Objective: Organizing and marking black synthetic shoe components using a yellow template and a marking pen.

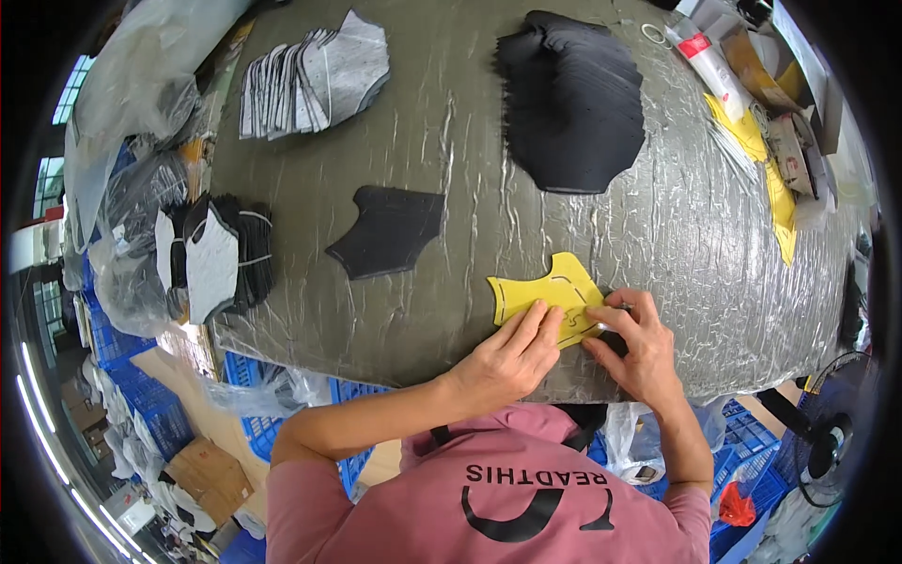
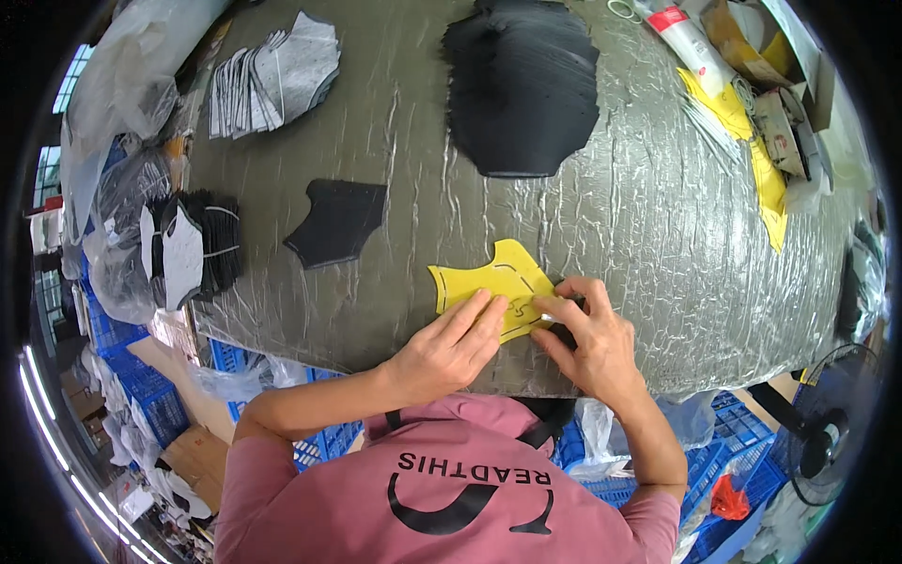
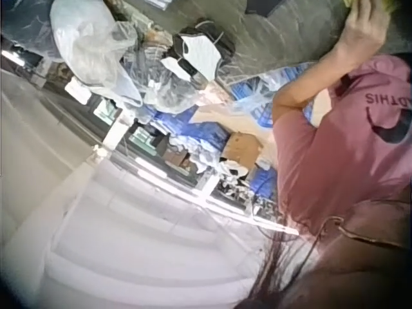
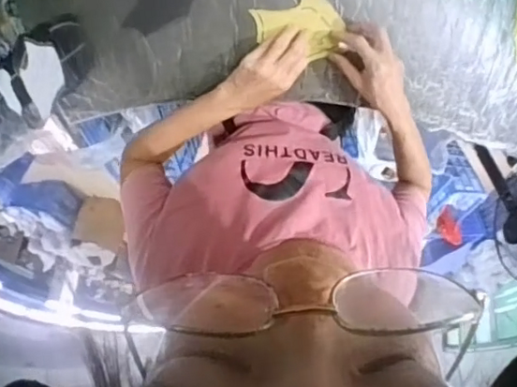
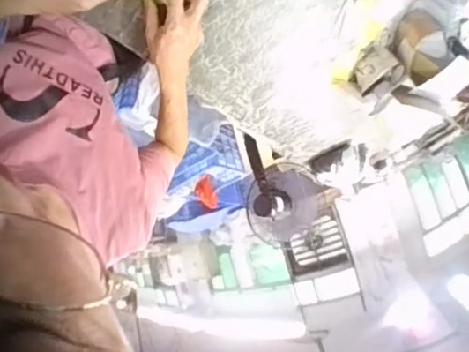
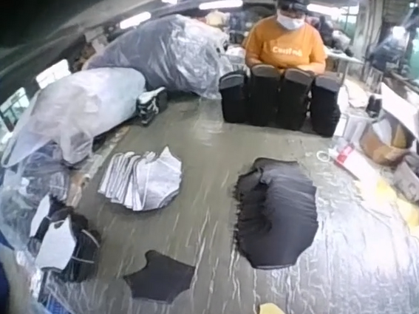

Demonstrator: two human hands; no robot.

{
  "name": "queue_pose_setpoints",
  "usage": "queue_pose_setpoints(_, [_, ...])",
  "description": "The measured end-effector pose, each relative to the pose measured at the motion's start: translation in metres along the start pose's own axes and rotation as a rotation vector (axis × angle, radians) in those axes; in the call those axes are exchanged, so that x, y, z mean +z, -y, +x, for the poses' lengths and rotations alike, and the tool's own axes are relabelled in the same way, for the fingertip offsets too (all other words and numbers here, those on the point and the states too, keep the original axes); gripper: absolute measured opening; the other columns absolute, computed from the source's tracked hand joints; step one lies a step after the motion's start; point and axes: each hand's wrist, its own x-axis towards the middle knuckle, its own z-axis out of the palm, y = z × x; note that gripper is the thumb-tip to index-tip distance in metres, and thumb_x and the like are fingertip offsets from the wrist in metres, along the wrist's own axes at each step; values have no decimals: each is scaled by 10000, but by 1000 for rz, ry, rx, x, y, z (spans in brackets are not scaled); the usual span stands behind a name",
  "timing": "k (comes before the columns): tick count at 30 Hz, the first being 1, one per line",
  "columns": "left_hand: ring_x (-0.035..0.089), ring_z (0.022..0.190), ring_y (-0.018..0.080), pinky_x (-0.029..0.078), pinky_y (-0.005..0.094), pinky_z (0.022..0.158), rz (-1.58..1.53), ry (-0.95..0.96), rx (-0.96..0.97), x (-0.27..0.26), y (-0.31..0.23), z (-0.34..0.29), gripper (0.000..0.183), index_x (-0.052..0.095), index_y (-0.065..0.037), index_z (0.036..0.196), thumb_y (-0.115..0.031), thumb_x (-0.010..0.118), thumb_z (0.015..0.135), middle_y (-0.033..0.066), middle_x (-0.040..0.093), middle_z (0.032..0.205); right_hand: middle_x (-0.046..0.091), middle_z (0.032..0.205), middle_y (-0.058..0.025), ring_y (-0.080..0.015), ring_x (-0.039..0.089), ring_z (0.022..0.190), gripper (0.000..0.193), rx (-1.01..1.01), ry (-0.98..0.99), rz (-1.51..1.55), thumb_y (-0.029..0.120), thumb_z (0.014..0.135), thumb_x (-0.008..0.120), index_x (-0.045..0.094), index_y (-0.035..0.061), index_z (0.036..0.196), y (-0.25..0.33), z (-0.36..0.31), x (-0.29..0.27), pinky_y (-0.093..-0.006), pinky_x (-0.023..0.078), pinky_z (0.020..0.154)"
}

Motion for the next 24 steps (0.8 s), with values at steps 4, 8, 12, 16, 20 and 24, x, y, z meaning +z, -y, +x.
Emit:
queue_pose_setpoints(4, [540,1267,367,514,393,1032,31,-38,10,4,0,-2,301,672,48,1054,-153,582,848,215,593,1307,591,1064,-66,-231,660,736,265,-67,47,-16,142,793,789,700,106,1039,1,13,-16,-352,541,591])
queue_pose_setpoints(8, [549,1246,386,510,419,1030,84,-37,-20,7,-7,0,259,666,21,995,-182,590,853,225,579,1302,613,1012,-84,-252,571,725,100,-222,-232,-25,99,875,695,713,81,972,23,59,-33,-366,471,689])
queue_pose_setpoints(12, [558,1181,393,507,421,1001,94,-41,1,11,-5,1,314,648,37,1038,-224,557,889,232,594,1248,629,872,-61,-251,533,716,75,-316,-92,278,122,925,653,698,65,940,34,80,-15,-364,422,687])
queue_pose_setpoints(16, [540,1203,391,502,435,1006,99,-50,1,14,-5,-1,343,642,23,1069,-255,558,887,222,589,1245,644,857,-36,-248,564,746,93,-454,-31,295,168,947,644,642,75,949,32,87,11,-382,422,735])
queue_pose_setpoints(20, [578,1195,353,468,448,1073,98,-75,-25,12,-5,-1,398,667,-31,1176,-260,593,859,165,608,1221,639,848,-30,-252,589,782,80,-512,8,277,167,950,634,626,90,929,34,90,18,-397,420,816])
queue_pose_setpoints(24, [595,1168,326,461,450,1080,46,-77,-50,15,-8,-2,399,671,-35,1179,-255,596,854,142,629,1171,635,842,-24,-248,596,794,71,-538,63,241,162,933,645,627,96,916,32,92,21,-405,413,854])
